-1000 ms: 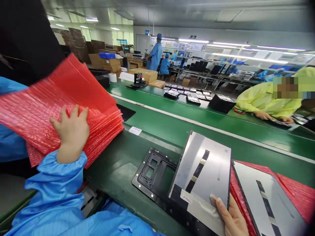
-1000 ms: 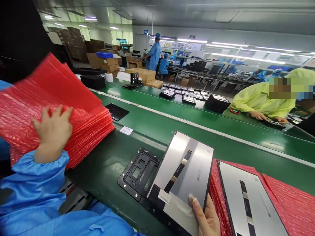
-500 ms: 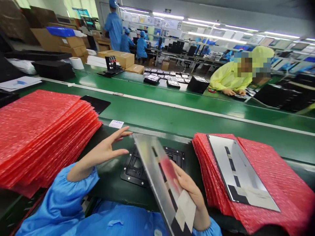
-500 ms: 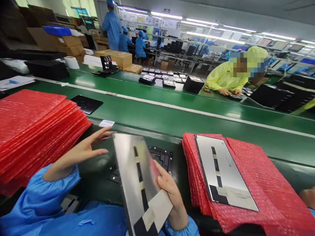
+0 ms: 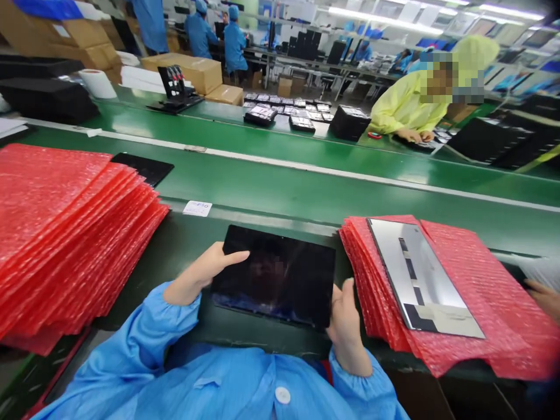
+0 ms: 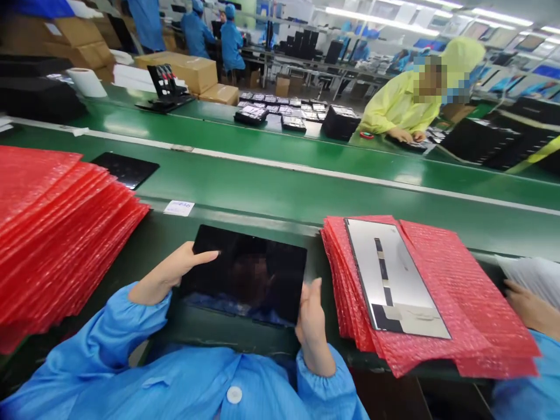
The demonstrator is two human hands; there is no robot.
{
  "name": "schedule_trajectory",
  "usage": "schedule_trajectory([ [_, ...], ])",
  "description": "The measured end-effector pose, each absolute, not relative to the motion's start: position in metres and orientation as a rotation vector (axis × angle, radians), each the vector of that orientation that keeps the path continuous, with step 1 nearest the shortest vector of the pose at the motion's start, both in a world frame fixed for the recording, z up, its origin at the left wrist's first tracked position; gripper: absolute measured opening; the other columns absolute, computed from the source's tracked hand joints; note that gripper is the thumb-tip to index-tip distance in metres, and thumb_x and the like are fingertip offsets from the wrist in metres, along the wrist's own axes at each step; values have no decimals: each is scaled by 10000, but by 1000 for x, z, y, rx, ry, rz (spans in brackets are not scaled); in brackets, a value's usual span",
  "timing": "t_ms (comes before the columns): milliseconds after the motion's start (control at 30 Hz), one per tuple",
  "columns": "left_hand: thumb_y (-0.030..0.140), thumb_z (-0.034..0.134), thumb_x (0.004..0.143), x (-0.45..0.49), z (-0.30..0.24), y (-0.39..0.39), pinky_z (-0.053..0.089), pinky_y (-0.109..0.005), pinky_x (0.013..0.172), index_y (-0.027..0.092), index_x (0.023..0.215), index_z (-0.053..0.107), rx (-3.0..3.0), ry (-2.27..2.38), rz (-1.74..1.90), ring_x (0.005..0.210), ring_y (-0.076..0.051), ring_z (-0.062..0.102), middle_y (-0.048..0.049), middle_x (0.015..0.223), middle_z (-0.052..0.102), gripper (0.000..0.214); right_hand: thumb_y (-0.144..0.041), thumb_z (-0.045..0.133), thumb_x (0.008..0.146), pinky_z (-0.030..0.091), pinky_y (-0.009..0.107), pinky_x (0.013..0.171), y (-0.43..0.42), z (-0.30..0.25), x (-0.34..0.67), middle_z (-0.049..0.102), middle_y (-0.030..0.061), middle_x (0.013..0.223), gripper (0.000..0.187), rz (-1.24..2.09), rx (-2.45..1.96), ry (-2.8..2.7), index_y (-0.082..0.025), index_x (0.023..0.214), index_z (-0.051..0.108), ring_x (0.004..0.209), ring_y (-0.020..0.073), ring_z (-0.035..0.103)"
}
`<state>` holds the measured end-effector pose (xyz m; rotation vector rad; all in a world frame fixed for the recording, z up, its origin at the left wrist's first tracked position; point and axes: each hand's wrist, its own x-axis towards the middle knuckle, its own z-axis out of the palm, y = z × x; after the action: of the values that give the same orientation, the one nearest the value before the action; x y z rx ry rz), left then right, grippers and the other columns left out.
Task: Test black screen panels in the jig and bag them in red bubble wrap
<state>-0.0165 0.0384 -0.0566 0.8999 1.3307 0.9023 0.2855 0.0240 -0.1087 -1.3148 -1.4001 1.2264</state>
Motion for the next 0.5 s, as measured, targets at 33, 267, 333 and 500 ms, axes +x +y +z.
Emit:
schedule_trajectory([
  [33,446,805,688,-15,-60,40,538,-420,861,161,970,754,872,1337,891,904,-292,704,-78,929,775,404,-690,167,955,517,463,952,26,-111,286,739,106,1096,733,1198,-1359,-1386,-209,1181,672,1144,305,640],
  [267,403,750,756,-16,-85,45,498,-374,894,138,1197,614,909,1106,1027,967,-245,674,-102,1059,728,532,-537,664,817,393,470,1109,28,-112,284,627,119,1342,728,969,-1561,-1440,-184,1427,481,1267,300,564],
  [333,415,690,805,-18,-92,44,506,-357,821,147,1314,509,1015,1162,1025,888,-225,671,-90,1003,715,603,-548,648,823,371,467,1124,28,-113,285,599,116,1381,759,942,-1610,-1460,-191,1461,442,1290,296,545],
  [500,451,676,800,-23,-105,40,430,-307,712,157,1207,624,1510,1622,911,738,-180,549,-27,846,584,505,-583,633,818,404,473,1083,27,-118,289,611,118,1367,772,920,-1698,-1529,-220,1471,435,1244,310,583],
])
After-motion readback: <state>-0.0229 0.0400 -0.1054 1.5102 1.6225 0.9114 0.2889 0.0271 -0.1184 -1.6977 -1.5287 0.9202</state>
